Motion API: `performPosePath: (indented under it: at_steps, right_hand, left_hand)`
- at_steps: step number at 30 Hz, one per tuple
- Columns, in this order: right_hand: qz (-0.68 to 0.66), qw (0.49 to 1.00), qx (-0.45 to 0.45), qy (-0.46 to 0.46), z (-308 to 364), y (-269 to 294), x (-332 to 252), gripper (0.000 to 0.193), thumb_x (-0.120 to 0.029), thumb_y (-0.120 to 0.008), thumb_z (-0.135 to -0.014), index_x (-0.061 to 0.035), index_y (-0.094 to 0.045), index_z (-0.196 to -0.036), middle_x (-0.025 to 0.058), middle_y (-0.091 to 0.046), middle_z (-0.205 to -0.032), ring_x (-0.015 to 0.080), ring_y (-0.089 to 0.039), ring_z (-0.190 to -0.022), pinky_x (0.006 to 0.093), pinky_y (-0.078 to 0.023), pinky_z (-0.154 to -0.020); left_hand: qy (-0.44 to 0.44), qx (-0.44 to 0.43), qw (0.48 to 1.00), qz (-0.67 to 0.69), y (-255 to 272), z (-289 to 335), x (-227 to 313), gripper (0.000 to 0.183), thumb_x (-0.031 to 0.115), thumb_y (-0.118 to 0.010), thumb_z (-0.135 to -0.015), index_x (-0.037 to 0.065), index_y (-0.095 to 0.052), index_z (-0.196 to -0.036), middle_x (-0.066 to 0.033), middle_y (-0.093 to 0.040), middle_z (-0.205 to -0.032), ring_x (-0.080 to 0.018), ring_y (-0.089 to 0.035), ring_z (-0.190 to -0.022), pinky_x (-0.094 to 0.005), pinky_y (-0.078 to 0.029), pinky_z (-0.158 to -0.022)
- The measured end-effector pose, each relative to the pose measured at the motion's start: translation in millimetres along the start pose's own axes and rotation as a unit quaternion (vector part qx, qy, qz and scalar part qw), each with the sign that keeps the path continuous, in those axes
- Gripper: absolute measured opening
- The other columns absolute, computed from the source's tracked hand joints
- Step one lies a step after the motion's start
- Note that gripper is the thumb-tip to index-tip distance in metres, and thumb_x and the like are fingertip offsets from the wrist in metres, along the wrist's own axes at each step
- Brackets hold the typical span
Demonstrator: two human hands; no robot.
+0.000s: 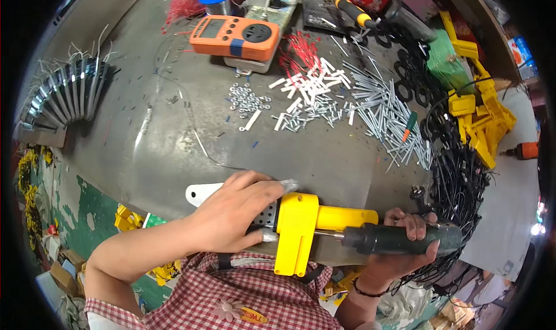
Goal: The person assembles hardware components into a yellow plastic electronic housing by connecting metal plates and circuit boards with wires using a soldering iron and heat press tool, then secures them with screws using an electric screwdriver.
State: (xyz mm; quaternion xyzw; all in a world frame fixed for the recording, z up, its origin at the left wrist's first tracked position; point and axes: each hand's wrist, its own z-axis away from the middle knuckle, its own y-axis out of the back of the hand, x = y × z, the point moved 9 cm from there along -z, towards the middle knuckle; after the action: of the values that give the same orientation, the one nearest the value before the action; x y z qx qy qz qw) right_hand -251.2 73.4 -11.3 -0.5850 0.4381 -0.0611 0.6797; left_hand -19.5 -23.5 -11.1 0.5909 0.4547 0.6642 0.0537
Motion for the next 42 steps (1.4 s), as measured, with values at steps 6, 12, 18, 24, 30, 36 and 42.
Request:
performPosePath:
  at_steps: [6,12,18,24,30,36,42]
  right_hand:
    - [0.022,1.000,0.004,-0.012,3,3,-1,0.048,-0.031,-0.056,-0.084,-0.0077,-0.040,-0.123,-0.0020,-0.047,-0.078,0.0096,-0.049,-0.076,0.0369,-0.030,-0.094]
    - [0.012,0.999,0.051,0.002,4,3,-4,0.047,-0.034,-0.055,-0.085,-0.0085,-0.043,-0.122,-0.0005,-0.047,-0.073,0.0118,-0.048,-0.072,0.0380,-0.031,-0.092]
    - [0.009,1.000,0.025,-0.006,2,0,-5,0.045,-0.031,-0.055,-0.083,-0.0085,-0.041,-0.120,0.0000,-0.048,-0.074,0.0122,-0.047,-0.071,0.0376,-0.031,-0.089]
    - [0.001,0.999,0.045,-0.007,2,4,-6,0.046,-0.030,-0.056,-0.082,-0.0083,-0.041,-0.120,-0.0002,-0.048,-0.073,0.0122,-0.047,-0.070,0.0371,-0.031,-0.087]
    - [-0.011,0.999,0.032,-0.020,2,3,-3,0.042,-0.030,-0.056,-0.082,-0.0090,-0.042,-0.116,-0.0007,-0.048,-0.073,0.0130,-0.048,-0.070,0.0374,-0.032,-0.089]
    - [-0.025,0.999,0.045,-0.015,6,3,-2,0.040,-0.029,-0.057,-0.081,-0.0096,-0.044,-0.114,-0.0005,-0.048,-0.072,0.0132,-0.048,-0.069,0.0374,-0.033,-0.089]
    - [-0.037,0.999,-0.008,-0.015,5,-5,2,0.036,-0.025,-0.054,-0.084,-0.0057,-0.045,-0.113,-0.0010,-0.045,-0.074,0.0110,-0.048,-0.073,0.0348,-0.030,-0.091]
  left_hand:
    - [0.234,0.182,0.951,-0.084,65,-1,-64,0.034,0.010,-0.067,-0.073,0.004,-0.052,-0.102,-0.0135,-0.059,-0.094,-0.0312,-0.058,-0.088,-0.0381,-0.047,-0.077]
    - [-0.032,0.064,0.933,-0.353,48,-26,-38,0.019,0.008,-0.055,-0.067,0.007,-0.049,-0.085,-0.0083,-0.056,-0.087,-0.0247,-0.056,-0.086,-0.0350,-0.048,-0.071]
    - [-0.037,0.109,0.961,-0.251,48,-6,-12,0.020,0.006,-0.062,-0.065,0.007,-0.053,-0.083,-0.0042,-0.061,-0.086,-0.0225,-0.057,-0.084,-0.0342,-0.047,-0.072]
    - [0.036,0.167,0.985,0.005,17,30,4,0.019,0.001,-0.067,-0.061,0.009,-0.055,-0.074,-0.0018,-0.068,-0.085,-0.0200,-0.059,-0.080,-0.0373,-0.038,-0.075]
    - [0.028,0.190,0.981,0.020,13,35,2,0.020,0.002,-0.067,-0.061,0.008,-0.053,-0.075,-0.0014,-0.068,-0.086,-0.0207,-0.059,-0.080,-0.0361,-0.037,-0.075]
    - [0.025,0.205,0.978,0.024,12,43,-2,0.021,0.002,-0.067,-0.061,0.008,-0.053,-0.075,-0.0023,-0.067,-0.083,-0.0215,-0.058,-0.079,-0.0353,-0.038,-0.075]
    - [0.013,0.205,0.978,0.021,13,40,-1,0.019,0.003,-0.067,-0.060,0.008,-0.054,-0.072,-0.0036,-0.068,-0.082,-0.0210,-0.058,-0.077,-0.0351,-0.039,-0.074]
